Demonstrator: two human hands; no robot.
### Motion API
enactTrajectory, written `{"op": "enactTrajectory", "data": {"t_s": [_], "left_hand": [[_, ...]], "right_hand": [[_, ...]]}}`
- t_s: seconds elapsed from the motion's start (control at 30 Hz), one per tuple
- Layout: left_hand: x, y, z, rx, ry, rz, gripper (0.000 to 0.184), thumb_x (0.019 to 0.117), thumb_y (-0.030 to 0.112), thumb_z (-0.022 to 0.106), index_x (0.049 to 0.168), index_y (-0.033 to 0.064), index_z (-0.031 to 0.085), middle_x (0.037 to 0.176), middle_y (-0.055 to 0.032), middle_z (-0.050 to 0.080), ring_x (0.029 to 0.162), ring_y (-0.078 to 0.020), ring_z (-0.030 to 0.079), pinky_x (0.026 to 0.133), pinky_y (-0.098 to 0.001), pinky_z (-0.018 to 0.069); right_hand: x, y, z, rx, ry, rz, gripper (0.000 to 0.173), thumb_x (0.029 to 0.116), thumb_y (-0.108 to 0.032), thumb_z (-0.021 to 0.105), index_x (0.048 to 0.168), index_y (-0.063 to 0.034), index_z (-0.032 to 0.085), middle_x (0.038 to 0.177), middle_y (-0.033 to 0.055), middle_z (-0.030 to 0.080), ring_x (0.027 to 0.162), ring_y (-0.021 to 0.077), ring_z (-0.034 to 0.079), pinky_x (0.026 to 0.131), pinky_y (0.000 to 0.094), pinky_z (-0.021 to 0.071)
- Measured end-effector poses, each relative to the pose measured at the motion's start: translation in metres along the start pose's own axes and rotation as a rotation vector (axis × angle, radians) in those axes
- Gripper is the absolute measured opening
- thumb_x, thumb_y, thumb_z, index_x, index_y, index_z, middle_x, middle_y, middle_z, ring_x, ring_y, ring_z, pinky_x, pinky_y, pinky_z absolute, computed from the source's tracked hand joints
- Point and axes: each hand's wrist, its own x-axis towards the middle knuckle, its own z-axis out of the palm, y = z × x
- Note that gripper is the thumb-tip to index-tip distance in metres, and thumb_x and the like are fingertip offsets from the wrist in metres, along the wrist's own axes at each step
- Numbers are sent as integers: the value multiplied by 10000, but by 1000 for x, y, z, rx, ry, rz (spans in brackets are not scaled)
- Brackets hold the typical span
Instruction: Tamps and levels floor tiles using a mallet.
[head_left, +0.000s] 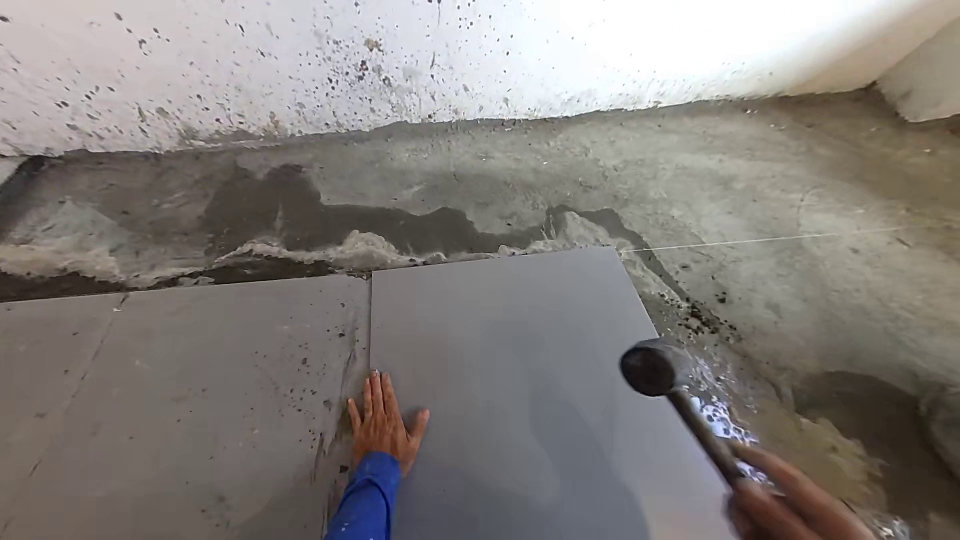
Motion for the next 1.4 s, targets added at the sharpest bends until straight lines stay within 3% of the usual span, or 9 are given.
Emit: {"op": "enactTrajectory", "data": {"t_s": [0.17,0.3,0.53,0.63,0.83,0.97,1.23,1.33,1.4], "left_hand": [[2,-1,0,-12,-2,2,1188,820,895,312,1612,9,297,1681,-202,271,1564,-383,243,1239,-664,139],[5,0,-3,-8,-32,1,1209,809,907,324,1613,4,289,1683,-208,260,1569,-380,229,1236,-669,133],[3,1,-1,-3,-19,3,1214,808,915,290,1608,3,303,1678,-202,280,1562,-383,251,1237,-666,145],[2,0,1,2,-11,8,1204,811,904,314,1608,2,301,1678,-204,278,1564,-385,244,1239,-666,140],[-1,-2,7,-7,58,32,1215,809,915,290,1601,-5,314,1663,-216,308,1550,-393,279,1229,-668,168],[0,0,4,-25,54,27,1202,807,897,334,1598,-8,320,1665,-212,304,1552,-393,273,1228,-668,161],[-2,-1,2,-29,-5,8,1204,802,913,305,1607,18,321,1680,-184,287,1564,-367,252,1243,-653,134],[0,-1,3,-32,25,11,1191,806,905,318,1597,15,343,1670,-186,309,1554,-369,280,1238,-660,148],[-3,-2,2,-23,15,14,1193,810,907,308,1601,15,332,1674,-189,299,1556,-373,273,1237,-665,144]], "right_hand": [[65,52,133,77,-12,46,466,1108,-323,364,1366,12,560,684,63,592,540,182,567,538,409,529],[69,55,178,132,99,-4,570,1112,-399,279,1255,27,629,615,32,563,488,157,536,483,380,503],[88,57,180,6,112,40,607,1099,-413,246,1224,3,670,645,68,592,532,190,561,551,427,523],[98,55,179,88,164,56,618,1087,-467,255,1213,-36,680,594,28,549,462,163,515,463,386,494],[157,24,168,95,180,86,590,1061,-497,296,1240,-65,656,642,43,554,482,188,520,477,402,494],[214,-5,163,52,159,155,576,1116,-447,266,1298,-41,632,782,122,613,602,247,577,604,454,528],[234,-30,147,163,198,222,558,1132,-456,285,1273,-50,640,594,60,478,398,164,430,393,332,428],[229,-19,149,119,219,137,606,1121,-457,234,1262,-45,655,602,72,515,423,197,466,423,380,454],[225,-21,151,125,150,246,601,1130,-476,243,1278,-51,642,608,54,492,415,169,445,407,341,438]]}}
